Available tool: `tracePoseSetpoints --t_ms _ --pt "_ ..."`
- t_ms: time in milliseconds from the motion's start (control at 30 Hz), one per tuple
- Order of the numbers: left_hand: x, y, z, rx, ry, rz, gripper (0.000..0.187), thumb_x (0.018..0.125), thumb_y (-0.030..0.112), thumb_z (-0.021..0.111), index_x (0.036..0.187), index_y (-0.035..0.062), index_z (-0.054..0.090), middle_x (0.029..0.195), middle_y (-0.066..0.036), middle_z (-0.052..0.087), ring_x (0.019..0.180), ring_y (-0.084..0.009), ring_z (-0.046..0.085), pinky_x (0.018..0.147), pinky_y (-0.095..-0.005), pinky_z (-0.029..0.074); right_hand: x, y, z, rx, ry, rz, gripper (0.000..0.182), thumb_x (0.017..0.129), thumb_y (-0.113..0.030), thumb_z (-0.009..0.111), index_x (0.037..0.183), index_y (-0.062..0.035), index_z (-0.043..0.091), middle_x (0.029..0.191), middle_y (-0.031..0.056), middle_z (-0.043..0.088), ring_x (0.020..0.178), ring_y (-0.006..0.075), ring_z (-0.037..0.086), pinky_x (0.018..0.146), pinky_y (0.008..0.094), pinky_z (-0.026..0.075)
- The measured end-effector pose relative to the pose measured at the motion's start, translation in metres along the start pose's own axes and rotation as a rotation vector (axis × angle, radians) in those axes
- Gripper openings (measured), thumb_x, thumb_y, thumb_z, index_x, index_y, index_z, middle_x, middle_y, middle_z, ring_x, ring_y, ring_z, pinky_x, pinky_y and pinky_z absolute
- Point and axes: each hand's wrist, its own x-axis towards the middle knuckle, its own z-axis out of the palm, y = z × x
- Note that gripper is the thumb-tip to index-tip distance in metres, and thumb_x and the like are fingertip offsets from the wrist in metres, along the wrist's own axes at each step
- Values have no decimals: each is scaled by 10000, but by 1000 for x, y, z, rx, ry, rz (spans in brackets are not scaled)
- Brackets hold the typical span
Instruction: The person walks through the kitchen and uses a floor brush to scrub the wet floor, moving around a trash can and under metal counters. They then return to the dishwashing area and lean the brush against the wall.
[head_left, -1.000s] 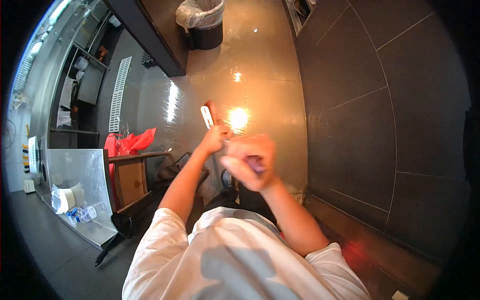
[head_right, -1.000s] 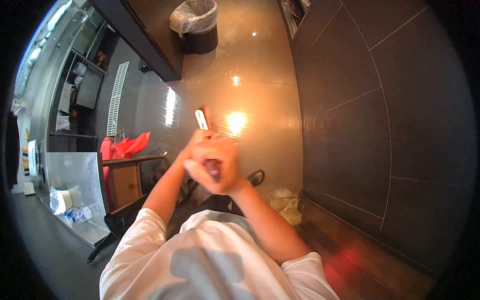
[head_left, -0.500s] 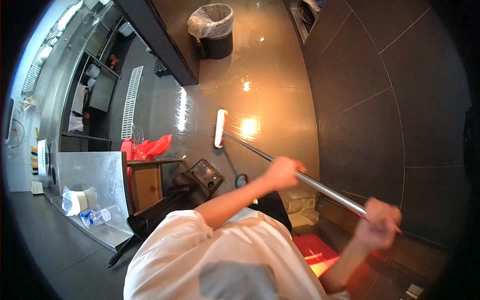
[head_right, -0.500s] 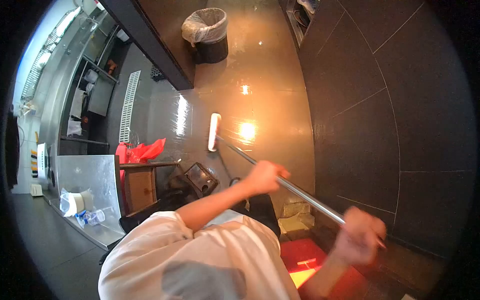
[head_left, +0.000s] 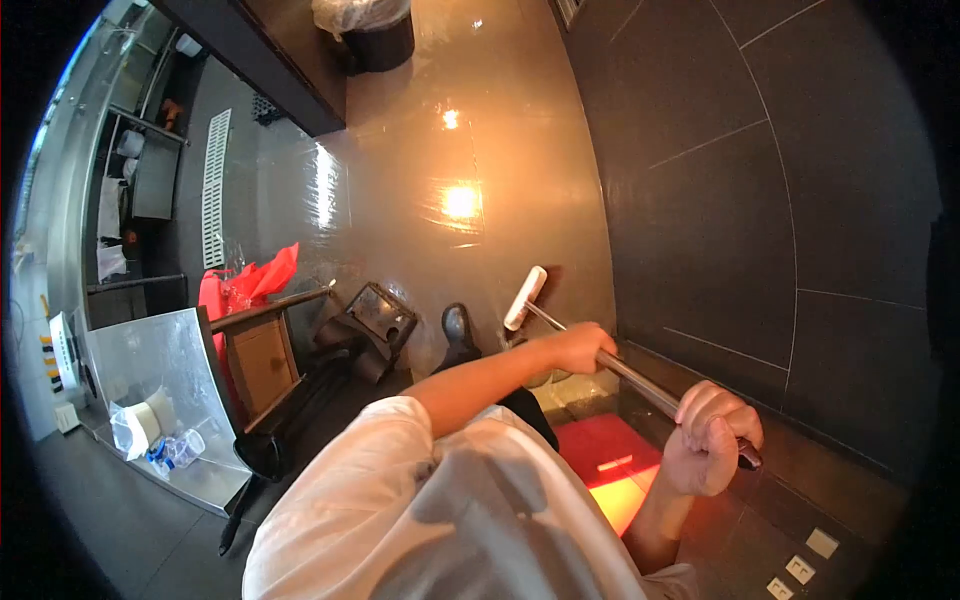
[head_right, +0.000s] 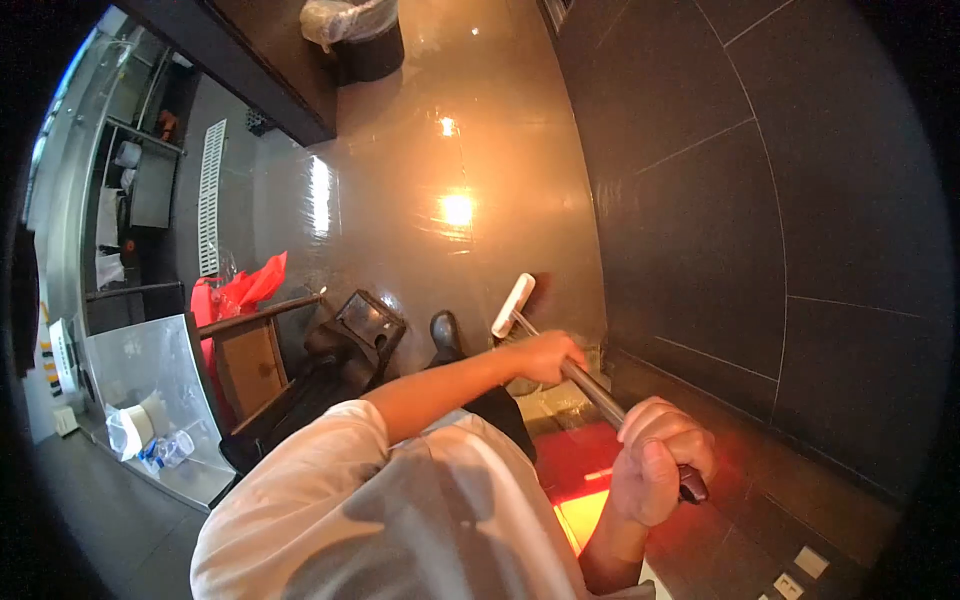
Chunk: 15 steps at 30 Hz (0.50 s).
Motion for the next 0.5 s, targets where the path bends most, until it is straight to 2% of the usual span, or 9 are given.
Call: tracePoseSetpoints --t_ms 67,167,200,267,333,400,467,500 --pt "-18 -6 -26 26 37 -83 299 650 66 679 937 90 759 834 -172 721 839 -419 681 731 -469 541 8 6 3 93 -27 -1 261 929 -69 553 709 -120 422 575 -6 407 499 105 339 505 293 326" --pt "-51 -17 -65 143 143 -104 89 763 116 697 816 43 696 739 -210 652 705 -427 636 636 -494 490 13 29 13 224 -43 21 302 865 -35 622 644 -96 426 541 26 456 458 153 431 463 325 380" --pt "-63 -20 -80 178 163 -119 123 808 139 701 771 27 665 706 -224 622 654 -431 612 602 -500 467 15 38 20 270 -66 27 317 846 -19 641 621 -88 429 534 43 485 449 172 466 454 338 403" --pt "-87 -34 -107 198 149 -233 130 726 155 734 790 53 688 766 -202 668 759 -433 652 685 -513 515 15 57 45 307 -74 20 298 803 26 652 610 -81 453 535 53 499 434 192 473 436 350 402" --pt "-110 -40 -133 258 251 -313 187 830 178 705 743 30 632 763 -211 649 740 -441 630 663 -508 495 12 78 66 355 -61 34 277 779 58 649 613 -63 464 545 61 494 449 201 465 454 352 396" --pt "-141 -60 -161 376 366 -322 250 906 201 660 740 18 624 741 -219 635 725 -451 618 652 -515 485 9 114 84 313 -129 30 291 805 61 603 615 -55 416 545 51 456 485 184 469 468 347 390" --pt "-176 -81 -187 425 465 -478 264 905 212 656 737 11 623 728 -228 625 718 -462 610 654 -530 481 11 138 100 312 -231 127 266 819 81 593 624 -21 444 583 75 481 543 203 505 522 354 415" --pt "-192 -94 -197 482 526 -469 266 907 219 652 744 10 631 729 -235 625 726 -465 616 658 -534 484 6 149 106 306 -235 193 266 830 79 584 627 -12 438 596 81 489 561 208 511 549 352 423"
